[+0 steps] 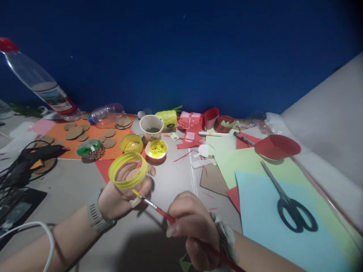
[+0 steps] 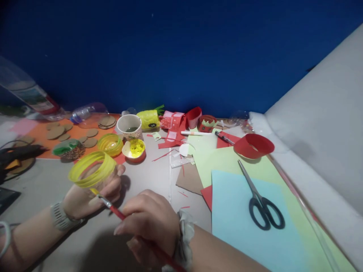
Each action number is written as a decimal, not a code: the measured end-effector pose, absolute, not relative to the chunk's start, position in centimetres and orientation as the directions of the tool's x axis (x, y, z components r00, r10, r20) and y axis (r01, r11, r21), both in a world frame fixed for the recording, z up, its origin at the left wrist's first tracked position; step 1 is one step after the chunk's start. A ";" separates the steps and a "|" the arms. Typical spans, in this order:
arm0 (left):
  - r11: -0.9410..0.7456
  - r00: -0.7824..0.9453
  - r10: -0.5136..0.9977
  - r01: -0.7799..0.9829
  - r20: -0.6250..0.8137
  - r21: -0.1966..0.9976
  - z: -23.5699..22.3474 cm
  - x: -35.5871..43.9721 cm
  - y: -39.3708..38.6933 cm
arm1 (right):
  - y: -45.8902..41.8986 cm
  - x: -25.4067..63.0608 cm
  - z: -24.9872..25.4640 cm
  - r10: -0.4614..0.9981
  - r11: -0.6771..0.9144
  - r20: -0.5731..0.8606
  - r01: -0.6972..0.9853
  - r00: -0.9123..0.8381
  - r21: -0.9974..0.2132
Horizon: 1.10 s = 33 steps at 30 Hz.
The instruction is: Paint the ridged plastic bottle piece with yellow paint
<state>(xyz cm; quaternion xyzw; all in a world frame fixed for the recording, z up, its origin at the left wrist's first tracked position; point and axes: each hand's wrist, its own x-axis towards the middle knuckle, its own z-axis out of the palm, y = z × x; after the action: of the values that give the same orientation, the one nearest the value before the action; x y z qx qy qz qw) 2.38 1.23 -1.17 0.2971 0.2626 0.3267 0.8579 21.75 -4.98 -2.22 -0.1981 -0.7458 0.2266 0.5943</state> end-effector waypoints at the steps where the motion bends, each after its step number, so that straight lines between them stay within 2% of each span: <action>1: 0.616 0.644 0.714 -0.393 -0.274 0.683 -1.1 2.4 1.2 | -4.9 21.8 -2.2 0.574 0.813 0.795 0.023 -0.196 -0.582; 4: 0.628 0.633 0.715 -0.397 -0.295 0.670 -1.0 2.4 1.2 | -4.5 21.8 -2.2 0.600 0.798 0.791 0.017 -0.119 -0.603; 8: 0.639 0.647 0.711 -0.432 -0.275 0.636 -0.8 2.4 1.3 | -4.6 21.9 -2.4 0.608 0.793 0.787 0.017 -0.102 -0.610; 13: 0.635 0.663 0.709 -0.453 -0.239 0.626 -0.9 2.4 1.3 | -4.9 22.0 -2.7 0.680 0.733 0.729 0.053 -0.078 -0.678; 19: 0.630 0.648 0.722 -0.470 -0.242 0.618 -1.2 2.4 1.4 | -4.7 22.1 -2.3 0.600 0.798 0.782 0.050 -0.171 -0.601; 27: 0.616 0.606 0.737 -0.423 -0.297 0.664 -1.5 2.1 1.5 | -5.0 22.0 -1.9 0.582 0.807 0.767 0.079 -0.271 -0.585; 33: 0.615 0.631 0.730 -0.437 -0.264 0.656 -1.3 2.3 1.5 | -4.7 21.9 -2.3 0.623 0.778 0.766 0.022 -0.156 -0.628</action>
<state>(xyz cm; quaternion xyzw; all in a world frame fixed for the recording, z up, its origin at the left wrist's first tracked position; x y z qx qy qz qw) 2.32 1.52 -1.28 0.2777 0.2636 0.3394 0.8592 21.89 -4.67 -2.27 -0.2242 -0.7192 0.2467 0.6096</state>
